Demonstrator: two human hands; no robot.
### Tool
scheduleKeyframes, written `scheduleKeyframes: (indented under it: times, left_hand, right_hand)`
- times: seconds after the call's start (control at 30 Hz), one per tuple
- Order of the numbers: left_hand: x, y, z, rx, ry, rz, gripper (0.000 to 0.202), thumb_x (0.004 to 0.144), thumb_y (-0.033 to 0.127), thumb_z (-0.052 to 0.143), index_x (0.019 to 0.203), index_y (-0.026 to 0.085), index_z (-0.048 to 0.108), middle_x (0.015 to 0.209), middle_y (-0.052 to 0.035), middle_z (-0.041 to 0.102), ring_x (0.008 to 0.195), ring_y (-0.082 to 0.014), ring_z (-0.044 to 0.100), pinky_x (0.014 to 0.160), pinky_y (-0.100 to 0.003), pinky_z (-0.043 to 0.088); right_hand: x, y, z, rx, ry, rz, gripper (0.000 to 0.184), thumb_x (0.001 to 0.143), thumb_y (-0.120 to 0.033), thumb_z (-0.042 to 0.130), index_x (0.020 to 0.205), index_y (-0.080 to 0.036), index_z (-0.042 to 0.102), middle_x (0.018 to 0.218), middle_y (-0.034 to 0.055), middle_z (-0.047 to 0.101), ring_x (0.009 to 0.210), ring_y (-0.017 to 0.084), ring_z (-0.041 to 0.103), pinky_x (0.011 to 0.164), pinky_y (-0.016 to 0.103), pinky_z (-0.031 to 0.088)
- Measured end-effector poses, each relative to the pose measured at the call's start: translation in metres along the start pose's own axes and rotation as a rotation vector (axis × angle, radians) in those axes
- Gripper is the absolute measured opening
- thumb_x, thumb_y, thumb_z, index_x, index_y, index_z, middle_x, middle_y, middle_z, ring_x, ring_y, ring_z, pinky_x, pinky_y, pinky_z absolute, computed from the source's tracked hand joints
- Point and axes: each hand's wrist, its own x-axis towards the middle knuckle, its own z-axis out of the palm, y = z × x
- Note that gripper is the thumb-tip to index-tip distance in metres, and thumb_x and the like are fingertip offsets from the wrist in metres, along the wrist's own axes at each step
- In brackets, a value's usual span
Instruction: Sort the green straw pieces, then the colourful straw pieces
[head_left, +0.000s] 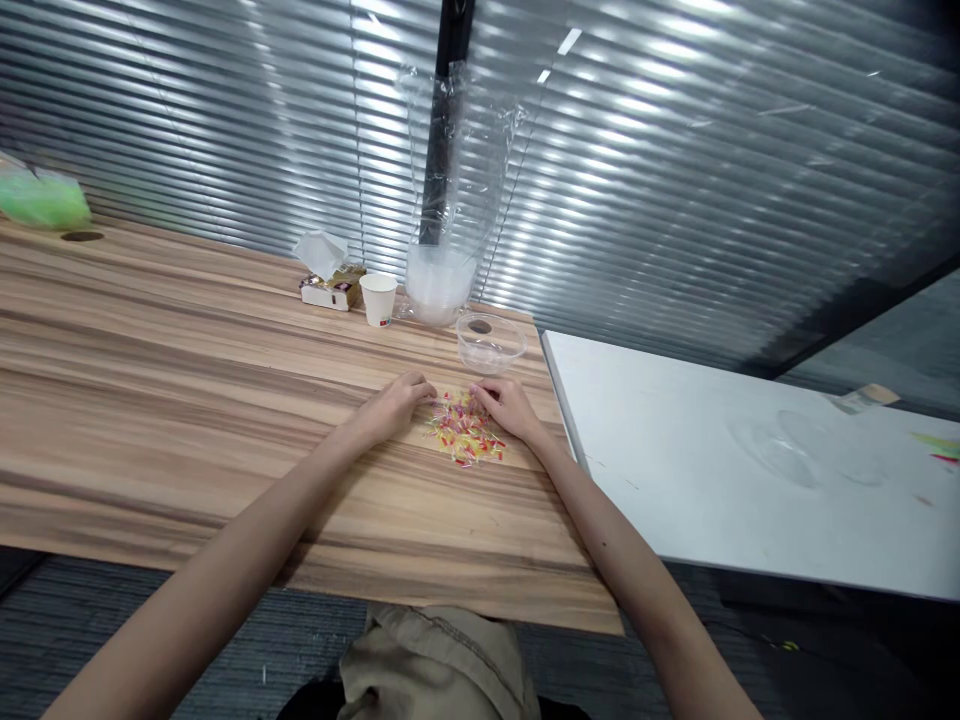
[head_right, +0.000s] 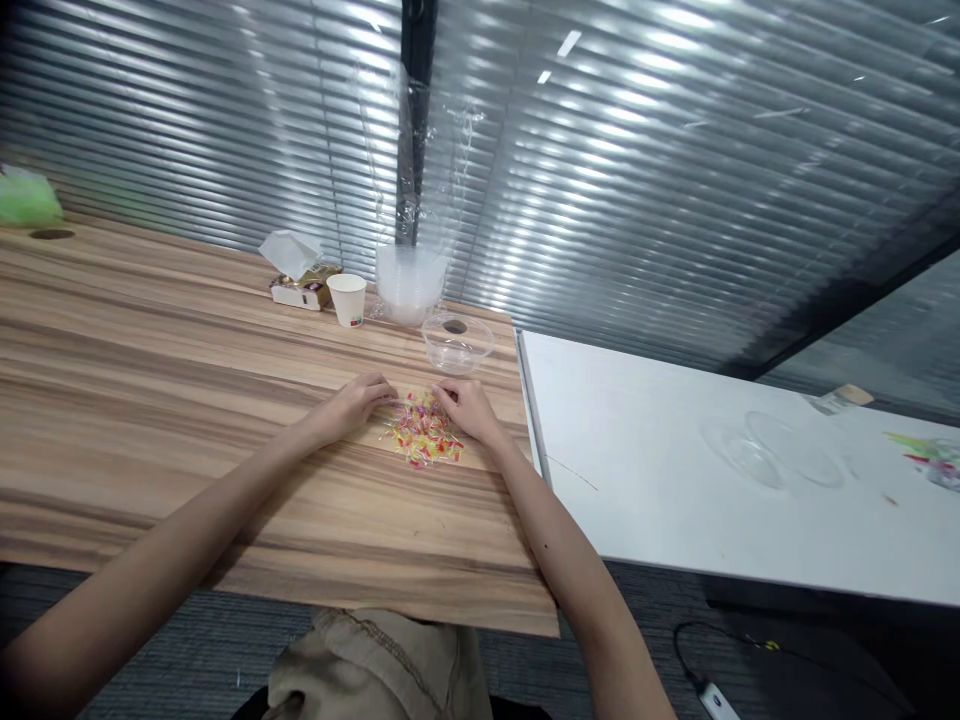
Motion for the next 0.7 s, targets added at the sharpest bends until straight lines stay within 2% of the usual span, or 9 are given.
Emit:
scheduleKeyframes:
  times: [0.2, 0.37, 0.7]
  left_hand:
    - [-0.0007, -0.0096, 0.001, 0.019, 0.078, -0.042, 0.029, 0.087, 0.004, 0.043, 0.103, 0.017, 0.064, 0.095, -0.008, 0.059, 0.089, -0.0208, 0.057, 0.079, -0.031, 0.046]
    - [0.0009, -0.0092, -0.0044, 0.029, 0.125, -0.067, 0.024, 0.09, 0.008, 0.044, 0.101, 0.015, 0.064, 0.095, -0.0085, 0.06, 0.091, -0.0213, 0.056, 0.081, -0.031, 0.046]
    - [0.0012, -0.0082, -0.0027, 0.039, 0.134, -0.084, 0.024, 0.088, 0.007, 0.044, 0.099, 0.015, 0.065, 0.092, -0.0082, 0.059, 0.087, -0.0211, 0.056, 0.078, -0.031, 0.045]
  right_hand:
    - [0.0003, -0.001, 0.0009, 0.011, 0.013, -0.002, 0.037, 0.094, -0.034, 0.045, 0.065, -0.017, 0.063, 0.061, 0.0022, 0.063, 0.06, 0.016, 0.051, 0.06, 0.024, 0.035]
    - [0.0003, -0.0034, 0.0002, 0.024, 0.026, -0.019, 0.037, 0.093, -0.031, 0.046, 0.062, -0.017, 0.06, 0.06, 0.0012, 0.061, 0.058, 0.014, 0.05, 0.059, 0.024, 0.035]
    - [0.0002, -0.006, 0.0001, 0.03, 0.028, -0.02, 0.037, 0.093, -0.031, 0.045, 0.062, -0.017, 0.059, 0.062, 0.0012, 0.062, 0.058, 0.014, 0.05, 0.06, 0.024, 0.034]
